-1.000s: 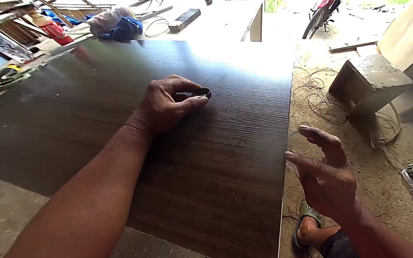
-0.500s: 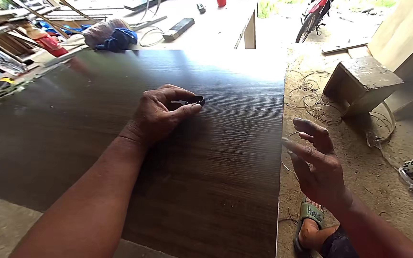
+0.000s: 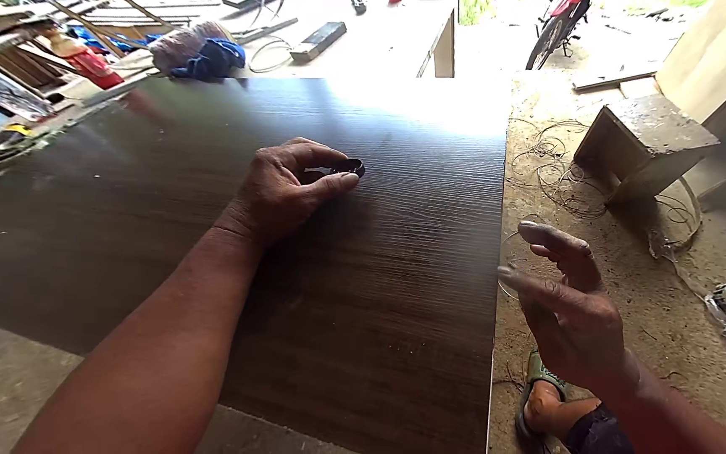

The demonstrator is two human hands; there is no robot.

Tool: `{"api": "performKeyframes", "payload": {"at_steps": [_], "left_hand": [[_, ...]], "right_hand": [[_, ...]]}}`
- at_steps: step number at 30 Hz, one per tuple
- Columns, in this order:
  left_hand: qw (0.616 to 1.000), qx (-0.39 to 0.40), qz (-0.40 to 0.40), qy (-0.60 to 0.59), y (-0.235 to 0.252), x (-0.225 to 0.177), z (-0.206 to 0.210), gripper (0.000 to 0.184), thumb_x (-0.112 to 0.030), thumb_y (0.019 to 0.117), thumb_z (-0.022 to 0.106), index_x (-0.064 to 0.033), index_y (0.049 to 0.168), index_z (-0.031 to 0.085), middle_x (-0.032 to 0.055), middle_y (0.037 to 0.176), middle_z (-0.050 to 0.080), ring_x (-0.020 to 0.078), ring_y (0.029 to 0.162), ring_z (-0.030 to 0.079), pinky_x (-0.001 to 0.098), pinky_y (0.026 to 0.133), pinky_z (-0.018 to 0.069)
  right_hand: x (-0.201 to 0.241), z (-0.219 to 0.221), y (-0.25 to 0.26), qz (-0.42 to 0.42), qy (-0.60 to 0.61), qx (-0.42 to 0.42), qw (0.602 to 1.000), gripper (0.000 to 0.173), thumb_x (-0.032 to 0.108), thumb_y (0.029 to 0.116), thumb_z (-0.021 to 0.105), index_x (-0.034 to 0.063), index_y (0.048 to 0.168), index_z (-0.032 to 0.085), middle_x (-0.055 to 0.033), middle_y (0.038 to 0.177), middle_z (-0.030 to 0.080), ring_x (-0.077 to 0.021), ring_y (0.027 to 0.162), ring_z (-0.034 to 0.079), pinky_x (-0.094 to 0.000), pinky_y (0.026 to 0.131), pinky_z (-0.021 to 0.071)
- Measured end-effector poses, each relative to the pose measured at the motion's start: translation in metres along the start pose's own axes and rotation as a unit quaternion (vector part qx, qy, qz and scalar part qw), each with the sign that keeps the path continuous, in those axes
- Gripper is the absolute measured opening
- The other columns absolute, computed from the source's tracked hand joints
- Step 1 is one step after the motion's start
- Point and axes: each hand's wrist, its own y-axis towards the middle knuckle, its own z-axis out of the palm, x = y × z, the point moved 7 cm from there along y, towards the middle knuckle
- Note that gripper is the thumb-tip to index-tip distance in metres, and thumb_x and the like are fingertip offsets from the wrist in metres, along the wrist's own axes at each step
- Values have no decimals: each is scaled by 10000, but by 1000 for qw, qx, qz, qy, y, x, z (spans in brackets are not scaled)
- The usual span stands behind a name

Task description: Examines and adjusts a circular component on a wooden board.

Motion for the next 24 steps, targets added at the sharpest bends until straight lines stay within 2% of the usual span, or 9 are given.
{"api": "performKeyframes", "payload": {"at_steps": [8, 12, 17, 21, 24], "left_hand": [[1000, -3, 5, 6, 0, -2, 0, 319, -311, 920, 743, -78, 1137, 722, 26, 1178, 664, 49, 1029, 678, 203, 860, 594], [1000, 0, 8, -1, 0, -1, 0, 317, -291, 919, 752, -66, 1140, 720, 37, 1180, 661, 61, 1037, 680, 208, 867, 599], [1000, -3, 7, 12, 0, -3, 0, 297, -309, 921, 748, -93, 1123, 729, 20, 1167, 665, 47, 1035, 678, 197, 861, 593], [1000, 0, 10, 19, 1, -2, 0, 321, -325, 925, 746, -84, 1136, 727, 28, 1171, 664, 49, 1036, 680, 202, 878, 594], [1000, 1, 7, 23, 1, -2, -1, 321, -330, 924, 746, -89, 1136, 727, 24, 1171, 665, 42, 1027, 680, 197, 870, 592]], "right_hand": [[25, 0, -20, -31, 17, 34, 999, 299, 155, 970, 558, 246, 1166, 765, -103, 1514, 501, -309, 1441, 423, -522, 1161, 418], [29, -2, -20, -25, 7, 24, 999, 312, 155, 989, 544, 226, 1223, 738, -90, 1512, 503, -289, 1436, 430, -494, 1149, 435], [31, 2, -24, -24, 21, 38, 999, 312, 139, 972, 560, 227, 1194, 760, -106, 1522, 494, -304, 1444, 420, -511, 1168, 416], [43, 2, -29, -59, 33, 48, 997, 256, 201, 964, 577, 230, 1142, 759, -96, 1478, 536, -302, 1422, 445, -496, 1167, 417], [48, 1, -30, -69, 34, 47, 996, 261, 222, 975, 580, 241, 1181, 738, -62, 1485, 528, -271, 1419, 445, -471, 1172, 410]]}}
